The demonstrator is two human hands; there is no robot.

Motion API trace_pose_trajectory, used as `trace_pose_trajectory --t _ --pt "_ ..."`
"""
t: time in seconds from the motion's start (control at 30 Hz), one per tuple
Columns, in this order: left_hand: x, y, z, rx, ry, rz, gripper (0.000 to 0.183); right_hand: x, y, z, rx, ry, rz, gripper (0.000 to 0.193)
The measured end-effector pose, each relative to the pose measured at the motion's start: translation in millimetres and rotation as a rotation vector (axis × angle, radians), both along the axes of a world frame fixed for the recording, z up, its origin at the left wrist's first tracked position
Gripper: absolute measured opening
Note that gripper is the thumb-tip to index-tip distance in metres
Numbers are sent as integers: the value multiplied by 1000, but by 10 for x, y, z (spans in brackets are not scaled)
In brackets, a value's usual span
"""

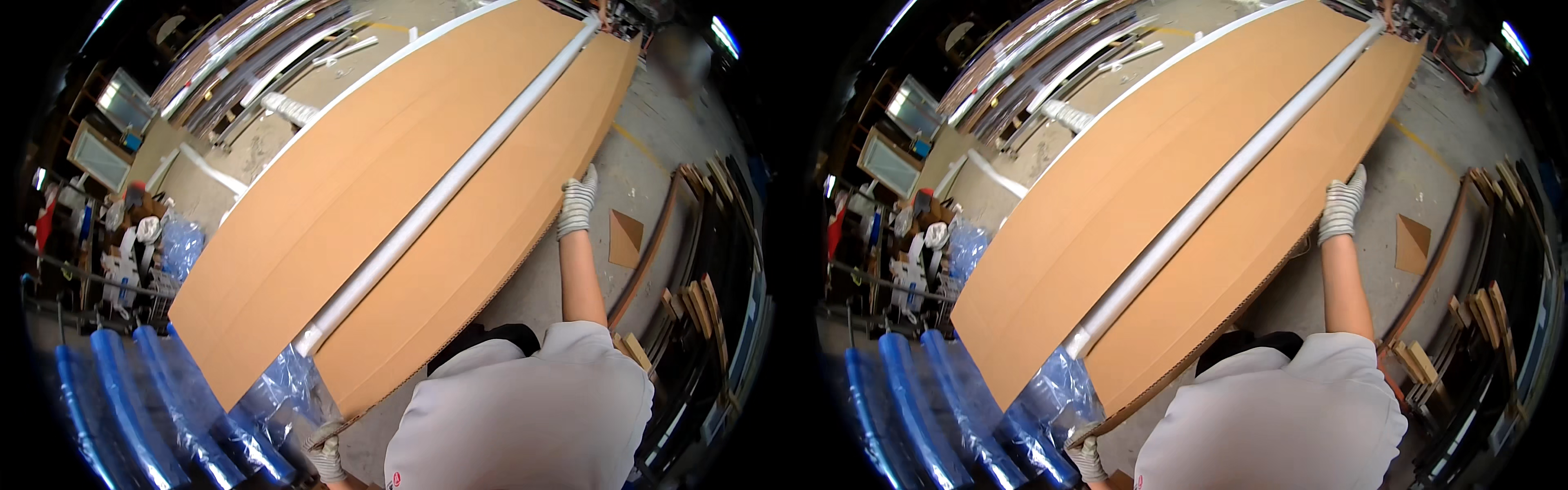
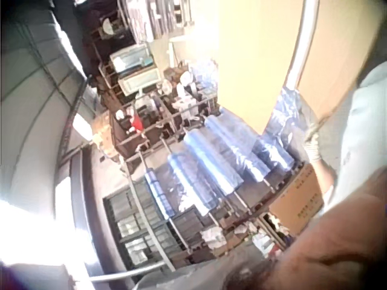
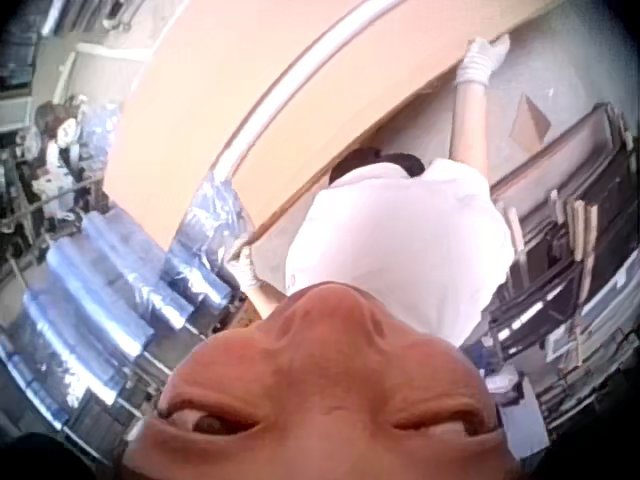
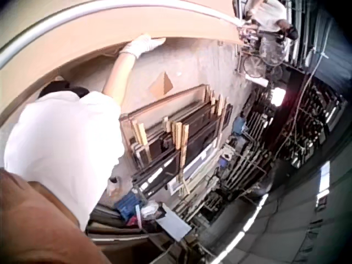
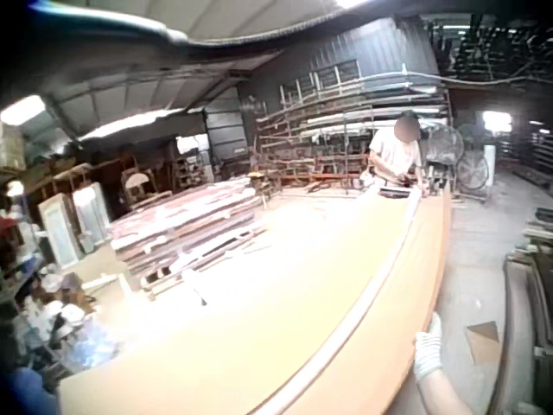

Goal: The person cleans a glass panel with a compressed air tool, applies foam padding to the edges of the frame, cuts and tapes the foam to secure it, and then places a large cardboard sheet over the panel with the help of another person.

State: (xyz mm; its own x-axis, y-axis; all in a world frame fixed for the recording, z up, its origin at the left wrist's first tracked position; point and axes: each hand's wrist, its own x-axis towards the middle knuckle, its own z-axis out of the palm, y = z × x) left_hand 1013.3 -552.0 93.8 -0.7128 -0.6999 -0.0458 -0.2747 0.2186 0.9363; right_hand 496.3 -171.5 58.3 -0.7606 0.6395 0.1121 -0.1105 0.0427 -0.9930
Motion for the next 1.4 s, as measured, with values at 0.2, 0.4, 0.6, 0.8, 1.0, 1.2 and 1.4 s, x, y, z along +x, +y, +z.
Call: trace_pose_trajectory --t 0.2,0.4,0.6,0.8,1.0,1.2,1.4 --pt "-102 -567 69 -13 -238 13 56 285 -176 74 -81 60 0 67" --pt "-176 -1184 -664 -205 6 -329 54 1262 -1387 61 115 -79 34 77" --pt "-416 -1097 -453 -149 -56 -658 50 2179 -2167 -177 574 -54 148 86" --pt "-447 -965 -343 -45 -106 -808 40 2837 -2350 -149 506 -145 225 89" --pt "-396 -958 -417 156 -99 -701 39 3126 -2409 -294 468 -129 321 91" --pt "-429 -1039 -296 58 -257 -651 34 3415 -2438 -380 627 -97 501 90" --pt "-705 -1017 -400 17 -258 -838 33 3859 -2382 -496 720 -194 706 98"
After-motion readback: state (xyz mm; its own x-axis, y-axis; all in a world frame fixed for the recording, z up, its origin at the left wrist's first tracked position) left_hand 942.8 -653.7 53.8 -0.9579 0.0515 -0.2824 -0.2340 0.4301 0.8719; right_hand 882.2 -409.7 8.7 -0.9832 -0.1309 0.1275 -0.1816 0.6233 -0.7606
